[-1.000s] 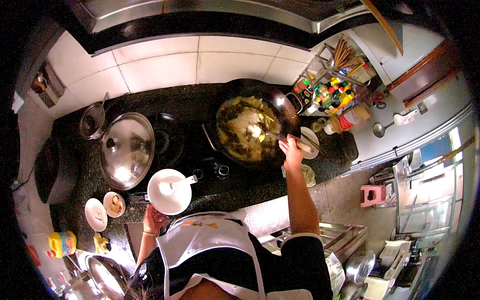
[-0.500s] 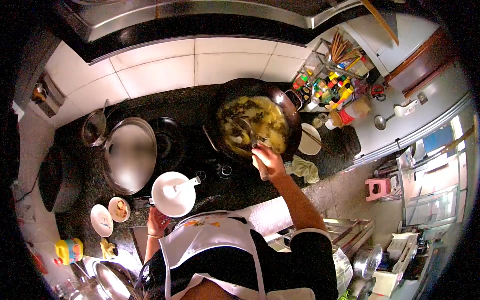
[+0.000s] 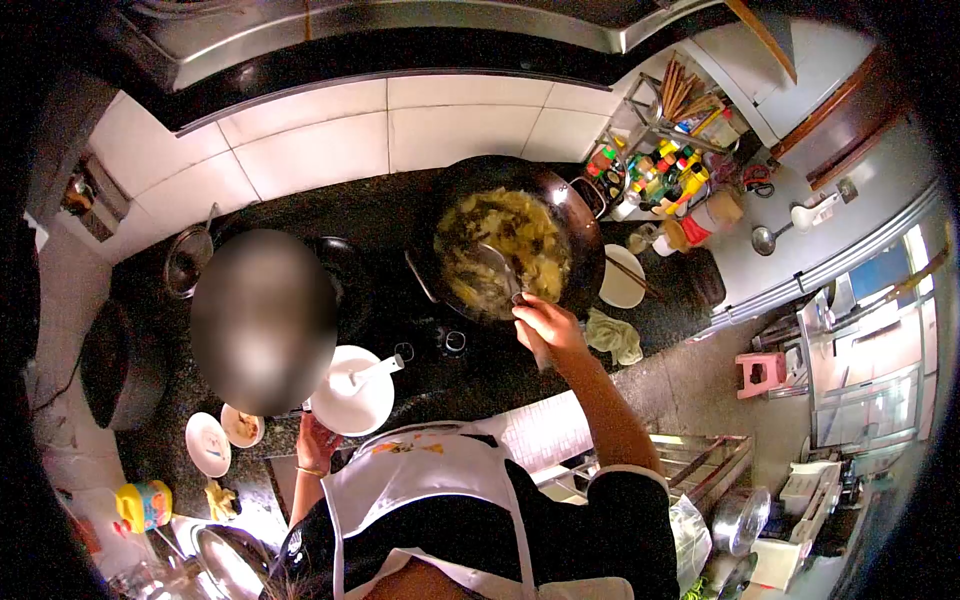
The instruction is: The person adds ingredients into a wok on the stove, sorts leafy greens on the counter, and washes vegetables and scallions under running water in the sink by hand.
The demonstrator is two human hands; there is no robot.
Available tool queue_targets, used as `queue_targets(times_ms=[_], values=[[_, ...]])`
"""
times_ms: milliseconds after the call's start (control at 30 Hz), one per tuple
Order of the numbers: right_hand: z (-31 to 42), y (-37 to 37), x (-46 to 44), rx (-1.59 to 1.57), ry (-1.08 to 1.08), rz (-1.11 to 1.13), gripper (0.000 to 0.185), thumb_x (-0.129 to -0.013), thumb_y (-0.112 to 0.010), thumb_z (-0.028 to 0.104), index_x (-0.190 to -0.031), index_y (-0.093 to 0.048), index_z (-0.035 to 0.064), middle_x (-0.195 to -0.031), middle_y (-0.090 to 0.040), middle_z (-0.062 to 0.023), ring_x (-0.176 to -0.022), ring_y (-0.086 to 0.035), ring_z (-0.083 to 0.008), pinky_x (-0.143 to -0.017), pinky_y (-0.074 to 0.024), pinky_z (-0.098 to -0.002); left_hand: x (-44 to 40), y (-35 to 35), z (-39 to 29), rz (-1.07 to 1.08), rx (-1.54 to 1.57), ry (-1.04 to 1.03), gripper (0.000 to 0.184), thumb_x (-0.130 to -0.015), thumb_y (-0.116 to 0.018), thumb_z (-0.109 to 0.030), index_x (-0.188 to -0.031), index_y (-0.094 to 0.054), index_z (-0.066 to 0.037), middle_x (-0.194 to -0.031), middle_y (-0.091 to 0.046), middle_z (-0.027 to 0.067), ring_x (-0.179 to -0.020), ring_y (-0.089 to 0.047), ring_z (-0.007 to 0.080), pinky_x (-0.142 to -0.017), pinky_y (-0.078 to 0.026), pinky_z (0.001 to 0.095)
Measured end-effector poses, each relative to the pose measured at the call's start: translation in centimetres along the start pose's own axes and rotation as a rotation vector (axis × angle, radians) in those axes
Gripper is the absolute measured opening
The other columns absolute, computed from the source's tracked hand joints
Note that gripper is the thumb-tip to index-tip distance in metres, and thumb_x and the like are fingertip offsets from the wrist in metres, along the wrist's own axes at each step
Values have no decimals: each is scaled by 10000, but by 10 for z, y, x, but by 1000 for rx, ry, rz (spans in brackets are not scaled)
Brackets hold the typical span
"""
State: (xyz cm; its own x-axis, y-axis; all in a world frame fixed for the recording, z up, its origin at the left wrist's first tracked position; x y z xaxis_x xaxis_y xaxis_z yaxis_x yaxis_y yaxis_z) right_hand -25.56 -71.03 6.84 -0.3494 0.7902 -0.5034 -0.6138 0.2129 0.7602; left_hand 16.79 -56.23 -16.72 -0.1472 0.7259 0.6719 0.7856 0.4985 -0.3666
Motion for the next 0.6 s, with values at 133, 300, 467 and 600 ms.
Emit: queue_targets(times_ms=[133, 300, 467, 600], values=[[18, -1, -3, 3, 33, 77, 220, -693, -664, 52, -907, -615, 69, -1054, -578, -184, -837, -620, -289, -697, -516, -324, 6, 7, 1, -72, -25, 5, 398, -850, -436, -509, -990, -525, -146, -855, -553, 5, -768, -533, 151, -636, -458, 331], [17, 2, -10, 12, 35, 114, 244, -702, -647, 65, -943, -607, 73, -1058, -566, -190, -832, -613, -300, -709, -511, -336, 4, 10, 3, -24, -8, -4, 402, -843, -446, -523, -1011, -507, -163, -880, -542, 12, -782, -517, 153, -643, -445, 327], [-6, -13, -22, -29, -11, 220, 269, -742, -609, 81, -1007, -578, 56, -1046, -564, -188, -794, -608, -288, -685, -489, -324, -1, 10, 6, 22, -16, 9, 428, -833, -450, -542, -1007, -517, -156, -899, -558, 14, -786, -529, 155, -664, -451, 326], [-37, -18, -32, 297, 74, 45, 332, -701, -581, 85, -1031, -546, 96, -1163, -501, -172, -802, -601, -335, -708, -497, -368, 6, 10, -1, 20, -27, -9, 477, -824, -457, -557, -1068, -515, -152, -892, -553, 13, -811, -523, 162, -675, -455, 331]])
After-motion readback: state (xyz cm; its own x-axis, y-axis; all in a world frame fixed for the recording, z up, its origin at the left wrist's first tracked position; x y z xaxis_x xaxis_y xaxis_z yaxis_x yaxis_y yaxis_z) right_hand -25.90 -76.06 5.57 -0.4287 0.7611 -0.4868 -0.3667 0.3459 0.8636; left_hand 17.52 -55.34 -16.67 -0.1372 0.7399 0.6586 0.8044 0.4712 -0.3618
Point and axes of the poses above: each hand's wrist, its own x-axis away from the middle knuckle, its own y-axis out of the back of the hand, z = x × y, the point moved 7 cm from there along -x, towards the middle knuckle
